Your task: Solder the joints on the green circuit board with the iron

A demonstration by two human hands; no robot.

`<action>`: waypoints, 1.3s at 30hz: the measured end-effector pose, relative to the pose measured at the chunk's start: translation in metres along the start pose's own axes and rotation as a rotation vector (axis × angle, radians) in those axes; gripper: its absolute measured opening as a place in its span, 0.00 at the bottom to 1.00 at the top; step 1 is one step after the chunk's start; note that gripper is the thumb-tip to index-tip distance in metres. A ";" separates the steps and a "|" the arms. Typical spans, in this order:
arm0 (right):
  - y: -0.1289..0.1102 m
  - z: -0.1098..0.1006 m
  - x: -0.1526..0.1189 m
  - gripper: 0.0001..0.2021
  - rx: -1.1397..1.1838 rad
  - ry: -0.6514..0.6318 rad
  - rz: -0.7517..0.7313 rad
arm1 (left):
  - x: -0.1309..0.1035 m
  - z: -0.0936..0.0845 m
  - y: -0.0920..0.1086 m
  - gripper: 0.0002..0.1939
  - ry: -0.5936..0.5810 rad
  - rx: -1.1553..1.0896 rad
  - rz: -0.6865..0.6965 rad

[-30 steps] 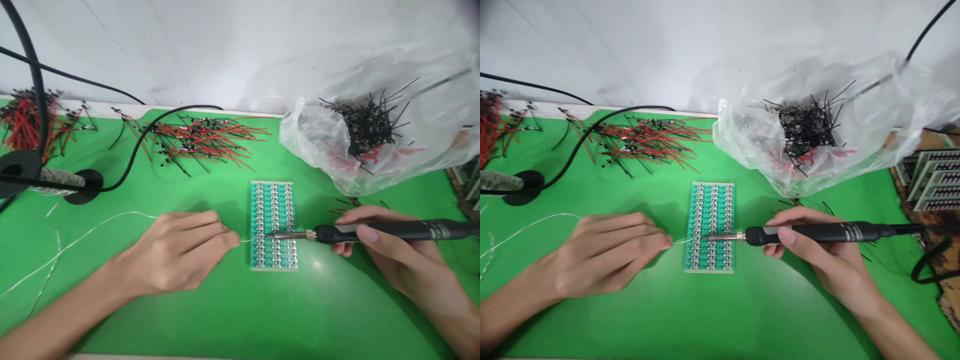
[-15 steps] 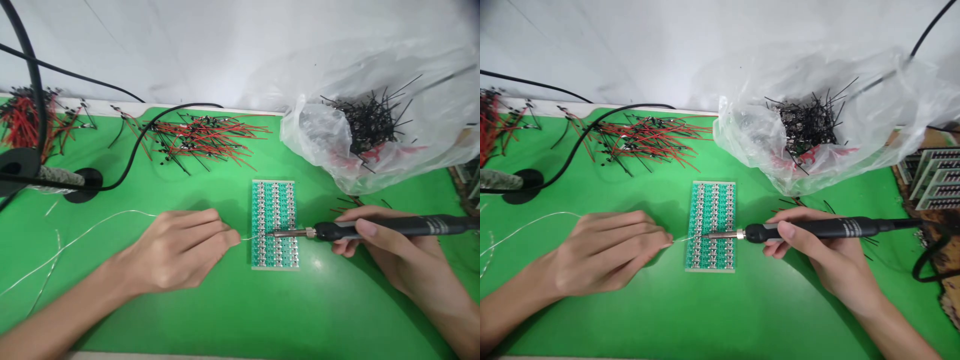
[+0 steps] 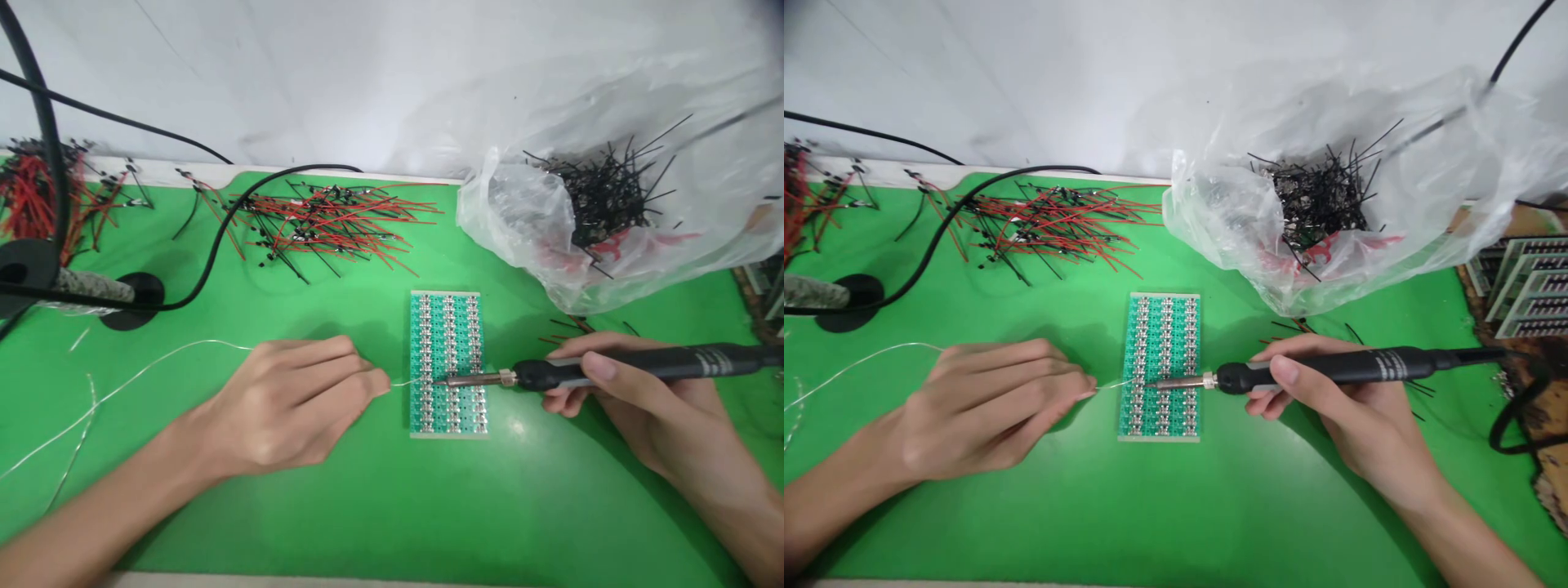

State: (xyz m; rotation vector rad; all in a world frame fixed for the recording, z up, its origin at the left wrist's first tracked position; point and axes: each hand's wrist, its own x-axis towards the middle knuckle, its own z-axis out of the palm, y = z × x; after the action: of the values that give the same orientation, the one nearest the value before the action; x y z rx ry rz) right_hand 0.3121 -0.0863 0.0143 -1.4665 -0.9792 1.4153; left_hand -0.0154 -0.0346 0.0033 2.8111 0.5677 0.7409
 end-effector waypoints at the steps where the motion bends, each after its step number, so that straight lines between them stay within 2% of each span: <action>1: -0.001 0.001 -0.001 0.08 0.003 0.016 0.016 | -0.001 0.000 0.000 0.08 0.001 -0.002 -0.002; 6: -0.002 0.004 -0.001 0.09 -0.002 0.044 0.023 | -0.003 0.001 -0.001 0.13 0.007 -0.017 -0.006; 11: -0.001 0.004 0.002 0.09 -0.026 0.054 0.013 | -0.002 0.000 0.000 0.12 -0.008 -0.034 -0.032; 18: 0.004 0.008 0.002 0.12 -0.052 0.164 -0.026 | -0.001 0.001 -0.001 0.12 0.013 -0.015 -0.013; 32: -0.001 0.006 0.003 0.11 0.025 0.140 0.007 | 0.000 0.001 -0.002 0.12 0.012 -0.017 -0.010; 39: -0.002 0.003 0.004 0.10 0.062 0.082 -0.011 | 0.000 0.000 -0.001 0.12 0.009 -0.024 -0.010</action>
State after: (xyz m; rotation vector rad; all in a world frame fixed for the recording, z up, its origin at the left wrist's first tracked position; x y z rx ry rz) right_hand 0.3095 -0.0814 0.0149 -1.4593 -0.8836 1.3551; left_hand -0.0156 -0.0332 0.0031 2.7820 0.5704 0.7540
